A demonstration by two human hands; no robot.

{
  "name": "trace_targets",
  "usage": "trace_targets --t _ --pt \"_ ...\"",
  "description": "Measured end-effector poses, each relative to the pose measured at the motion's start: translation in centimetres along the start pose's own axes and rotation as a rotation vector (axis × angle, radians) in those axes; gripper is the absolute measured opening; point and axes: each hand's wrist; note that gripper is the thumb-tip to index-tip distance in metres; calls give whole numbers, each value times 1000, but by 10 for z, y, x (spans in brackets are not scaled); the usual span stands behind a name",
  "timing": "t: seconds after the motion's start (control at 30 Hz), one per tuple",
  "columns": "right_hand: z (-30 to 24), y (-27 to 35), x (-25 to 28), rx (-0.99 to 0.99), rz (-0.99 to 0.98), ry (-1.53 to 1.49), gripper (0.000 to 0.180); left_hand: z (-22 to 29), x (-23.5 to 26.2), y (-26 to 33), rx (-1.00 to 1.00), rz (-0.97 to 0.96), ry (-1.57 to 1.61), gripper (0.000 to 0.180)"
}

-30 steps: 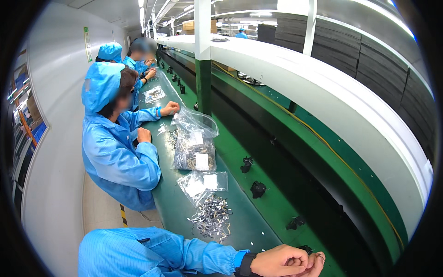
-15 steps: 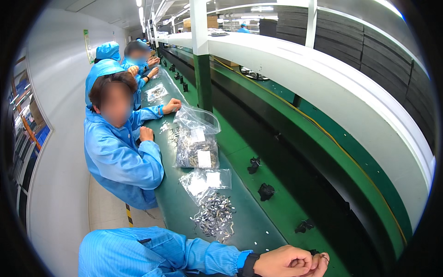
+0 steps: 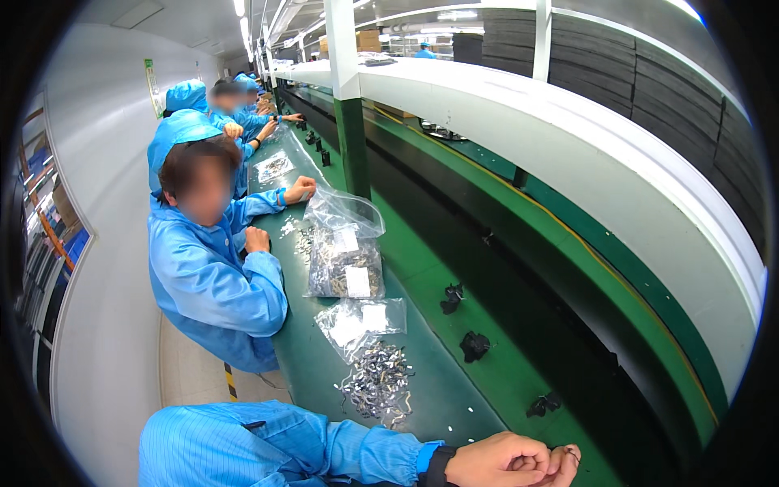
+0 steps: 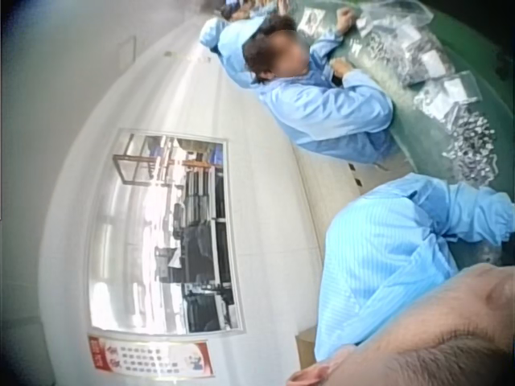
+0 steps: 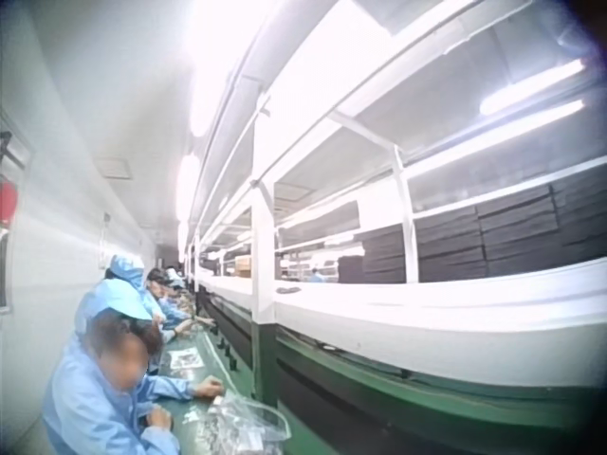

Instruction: Assembling small electrical or mechanical components into a black plastic housing on an industrial production line.

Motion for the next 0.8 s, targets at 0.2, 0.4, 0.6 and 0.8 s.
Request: trace_targets --t 0.2,0.4,0.6,0.8 --pt "1 0 0 -2 8 -7 23 1 0 0 21 -10 0 17" --pt "0 -3 1 -6 14 -10 22 1 0 -2 39 -7 -6 16" --pt "1 -2 -2 -6 -3 -16 21 3 2 -3 19 14 -30 16" --pt "4 0 2 -5 4 -2 20 1 1 2 45 7 0 15"
Point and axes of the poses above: each hand's wrist, its own y-axis away from the middle knuckle, its own x-axis out of the back of the hand, z = x × y, and after that the axes turned 1 degree about x, right-handed
